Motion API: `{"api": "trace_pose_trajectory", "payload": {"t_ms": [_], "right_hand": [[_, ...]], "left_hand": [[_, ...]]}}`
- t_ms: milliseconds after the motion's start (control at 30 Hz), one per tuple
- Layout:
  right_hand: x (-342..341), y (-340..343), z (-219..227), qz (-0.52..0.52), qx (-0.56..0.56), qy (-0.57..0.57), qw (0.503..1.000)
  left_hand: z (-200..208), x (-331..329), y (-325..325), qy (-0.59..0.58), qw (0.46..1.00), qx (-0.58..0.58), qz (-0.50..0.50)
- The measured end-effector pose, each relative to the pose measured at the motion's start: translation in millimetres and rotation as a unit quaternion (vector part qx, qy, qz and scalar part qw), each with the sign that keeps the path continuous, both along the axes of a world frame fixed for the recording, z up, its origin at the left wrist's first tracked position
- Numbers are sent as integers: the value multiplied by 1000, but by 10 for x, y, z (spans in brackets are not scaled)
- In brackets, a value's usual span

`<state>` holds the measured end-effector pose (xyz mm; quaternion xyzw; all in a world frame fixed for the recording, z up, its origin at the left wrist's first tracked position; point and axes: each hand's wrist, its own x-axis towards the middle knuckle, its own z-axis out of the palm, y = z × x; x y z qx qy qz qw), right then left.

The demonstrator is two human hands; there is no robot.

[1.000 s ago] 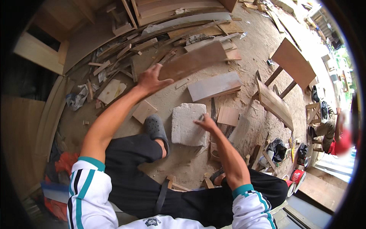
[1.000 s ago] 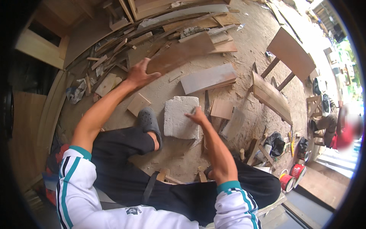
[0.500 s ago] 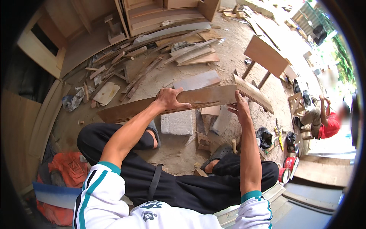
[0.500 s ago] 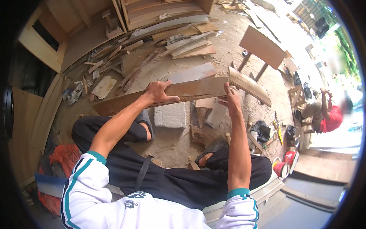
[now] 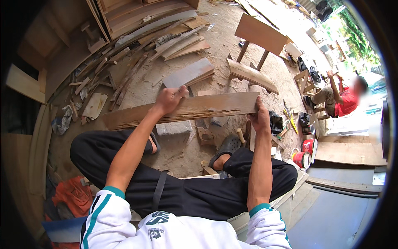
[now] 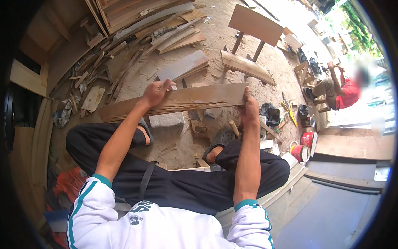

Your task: The person uses a chisel to carve a small wooden block while sitting on the floor. They then pick up a larger wooden frame and inspect it.

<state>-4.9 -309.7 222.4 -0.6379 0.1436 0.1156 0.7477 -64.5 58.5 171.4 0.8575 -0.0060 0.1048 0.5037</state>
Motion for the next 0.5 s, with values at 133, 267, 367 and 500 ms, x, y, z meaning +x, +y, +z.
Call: {"api": "trace_pose_trajectory", "payload": {"t_ms": [133, 267, 367, 500], "right_hand": [[-28, -241, -47, -37, 30, -9, 999], [-6, -286, -93, -32, 36, -20, 999], [79, -327, -216, -25, 42, -15, 999], [150, -142, -249, -33, 67, -15, 997]], "left_hand": [[82, -3, 201, -19, 989, -38, 141], [-109, -110, 590, -104, 910, 96, 391], [-280, -227, 642, -36, 789, 90, 607], [-554, -407, 454, 11, 773, -281, 569]]}}
